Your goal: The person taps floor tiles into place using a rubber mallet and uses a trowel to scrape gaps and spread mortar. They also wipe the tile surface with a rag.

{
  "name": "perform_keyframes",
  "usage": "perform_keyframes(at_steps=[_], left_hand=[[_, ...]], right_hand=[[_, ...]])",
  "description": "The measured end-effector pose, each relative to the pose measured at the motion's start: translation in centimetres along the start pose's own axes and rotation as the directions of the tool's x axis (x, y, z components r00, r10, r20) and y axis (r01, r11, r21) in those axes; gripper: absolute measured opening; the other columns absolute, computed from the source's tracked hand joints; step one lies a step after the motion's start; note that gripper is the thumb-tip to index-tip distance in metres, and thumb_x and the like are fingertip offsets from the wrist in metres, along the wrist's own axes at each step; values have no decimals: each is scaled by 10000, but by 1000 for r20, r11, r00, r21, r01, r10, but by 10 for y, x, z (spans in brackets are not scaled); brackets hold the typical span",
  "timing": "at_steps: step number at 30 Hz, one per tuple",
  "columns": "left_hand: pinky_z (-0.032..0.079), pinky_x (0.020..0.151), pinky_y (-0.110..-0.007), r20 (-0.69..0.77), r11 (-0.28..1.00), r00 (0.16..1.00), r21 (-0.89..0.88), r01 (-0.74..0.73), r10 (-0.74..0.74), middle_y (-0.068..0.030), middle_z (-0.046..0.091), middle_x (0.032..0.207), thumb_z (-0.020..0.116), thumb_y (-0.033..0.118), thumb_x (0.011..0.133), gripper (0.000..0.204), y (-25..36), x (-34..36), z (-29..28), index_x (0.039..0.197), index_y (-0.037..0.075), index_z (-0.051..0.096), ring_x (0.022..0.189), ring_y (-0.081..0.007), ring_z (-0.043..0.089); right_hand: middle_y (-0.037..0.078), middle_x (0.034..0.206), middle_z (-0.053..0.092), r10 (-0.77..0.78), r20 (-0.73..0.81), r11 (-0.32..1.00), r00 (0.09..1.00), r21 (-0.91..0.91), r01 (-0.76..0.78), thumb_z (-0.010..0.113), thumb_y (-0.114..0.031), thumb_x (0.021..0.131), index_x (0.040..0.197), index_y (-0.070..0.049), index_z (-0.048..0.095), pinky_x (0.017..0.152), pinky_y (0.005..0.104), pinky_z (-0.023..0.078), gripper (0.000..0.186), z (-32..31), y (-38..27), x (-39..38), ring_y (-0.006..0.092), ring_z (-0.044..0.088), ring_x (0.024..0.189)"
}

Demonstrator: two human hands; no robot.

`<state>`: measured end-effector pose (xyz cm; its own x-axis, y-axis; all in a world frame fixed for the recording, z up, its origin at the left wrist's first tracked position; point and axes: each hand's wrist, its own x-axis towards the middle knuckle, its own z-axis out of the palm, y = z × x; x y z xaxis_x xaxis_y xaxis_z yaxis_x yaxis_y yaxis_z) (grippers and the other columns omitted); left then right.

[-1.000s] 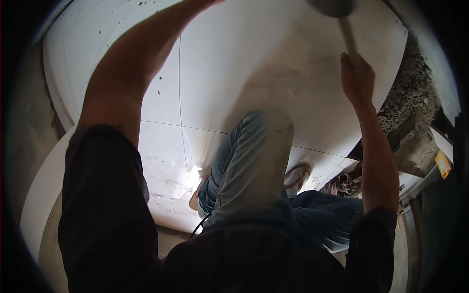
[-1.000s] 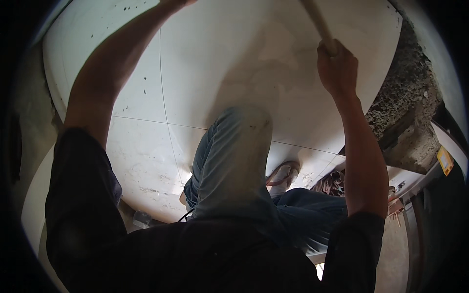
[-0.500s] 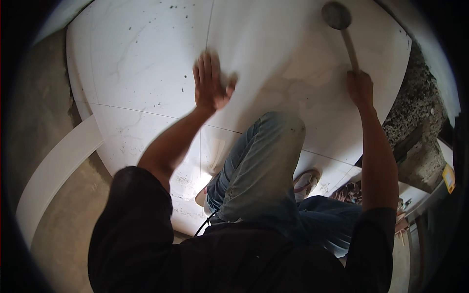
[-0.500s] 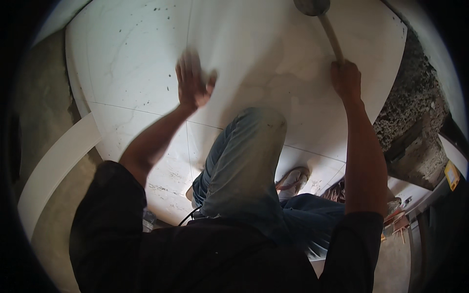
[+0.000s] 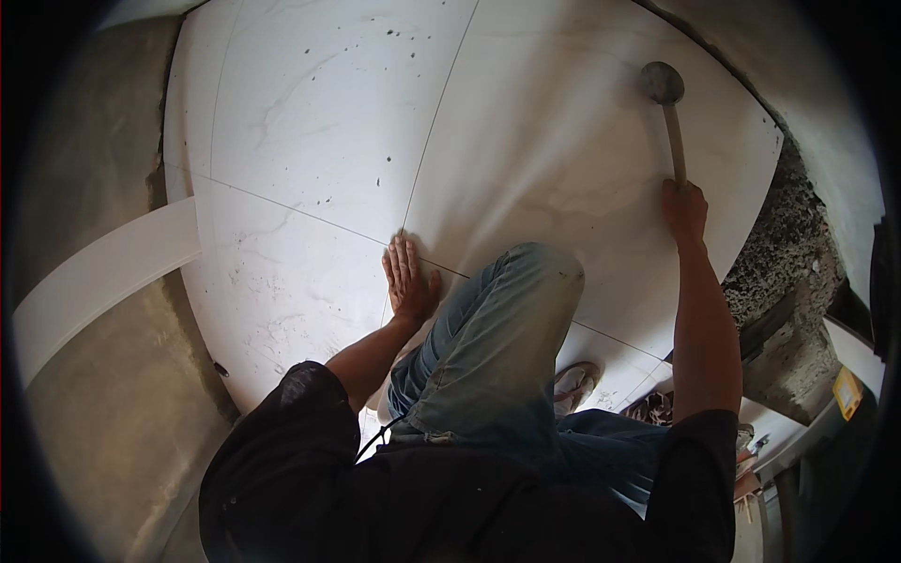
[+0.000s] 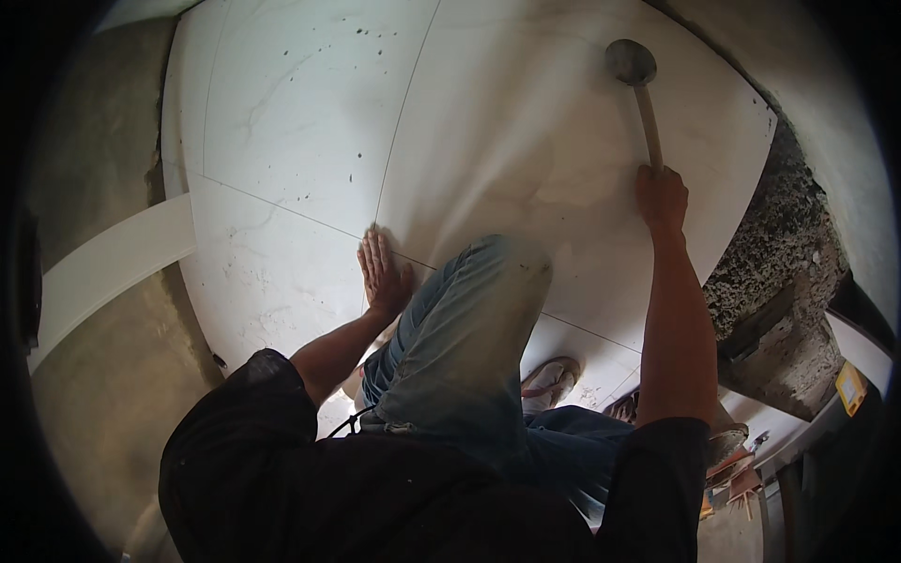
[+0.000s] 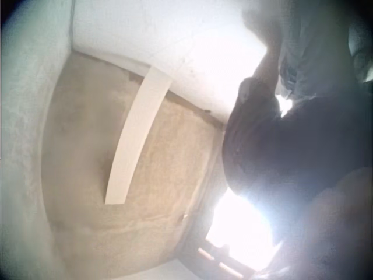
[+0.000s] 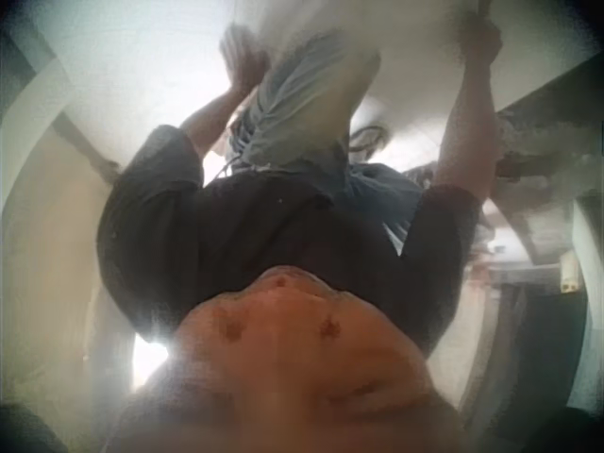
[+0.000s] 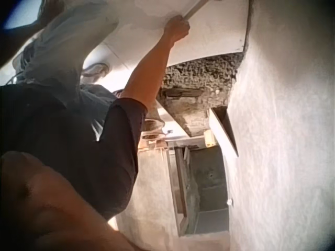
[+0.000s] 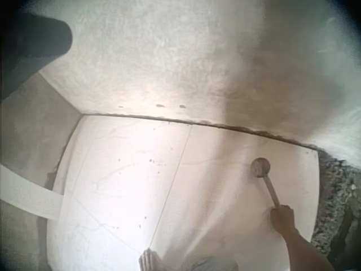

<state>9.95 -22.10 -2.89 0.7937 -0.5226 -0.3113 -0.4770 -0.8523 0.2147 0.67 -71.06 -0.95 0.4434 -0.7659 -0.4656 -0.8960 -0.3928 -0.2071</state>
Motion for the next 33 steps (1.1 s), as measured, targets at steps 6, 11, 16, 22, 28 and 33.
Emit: perform_keyframes(at_steps=[6,11,16,22,28,33], left_hand=[[-6,1165,-518,68,999,997,4,39,-39,-228,92,1562,551,318,860,822,4,-13,-10,1474,-47,144,1462,-357,27],[-12,1151,-552,-33,988,988,-35,151,-152,-259,86,1551,561,353,851,860,49,46,-5,1468,-64,130,1453,-391,19],[-5,1129,-596,-266,977,941,-93,193,-211,-361,36,1504,582,388,829,922,70,66,13,1458,-83,100,1416,-495,-16],[-16,1121,-609,-157,990,978,-59,129,-137,-361,-13,1503,573,413,833,932,66,59,10,1468,-65,84,1415,-488,-57],[-36,1106,-634,-181,945,928,-93,313,-325,-310,-22,1532,552,447,843,927,105,100,-5,1494,-6,71,1433,-440,-83],[-35,1102,-645,-81,808,805,-97,581,-588,-216,12,1572,526,467,858,885,122,121,-21,1511,52,96,1454,-381,-50]], right_hand=[[289,960,650,15,-27,999,1000,48,-14,458,-376,860,963,52,656,865,511,489,483,-2,-6,-7,460,627,925],[280,950,656,-32,-70,999,997,-12,31,461,-387,865,943,44,657,852,508,502,479,7,1,-3,455,635,916],[287,934,655,-41,-79,999,996,-27,39,464,-386,864,941,45,658,852,509,500,478,9,3,-2,457,632,919],[286,953,656,10,-66,1000,998,2,-10,476,-391,860,986,41,662,855,508,498,487,2,-3,-7,457,633,918],[286,921,655,-42,-121,999,992,-26,39,477,-382,860,993,26,651,836,508,494,463,5,1,-9,463,632,899],[251,759,638,-115,18,955,993,276,105,542,-316,880,861,44,618,717,476,469,369,-2,-28,-51,401,648,759]])
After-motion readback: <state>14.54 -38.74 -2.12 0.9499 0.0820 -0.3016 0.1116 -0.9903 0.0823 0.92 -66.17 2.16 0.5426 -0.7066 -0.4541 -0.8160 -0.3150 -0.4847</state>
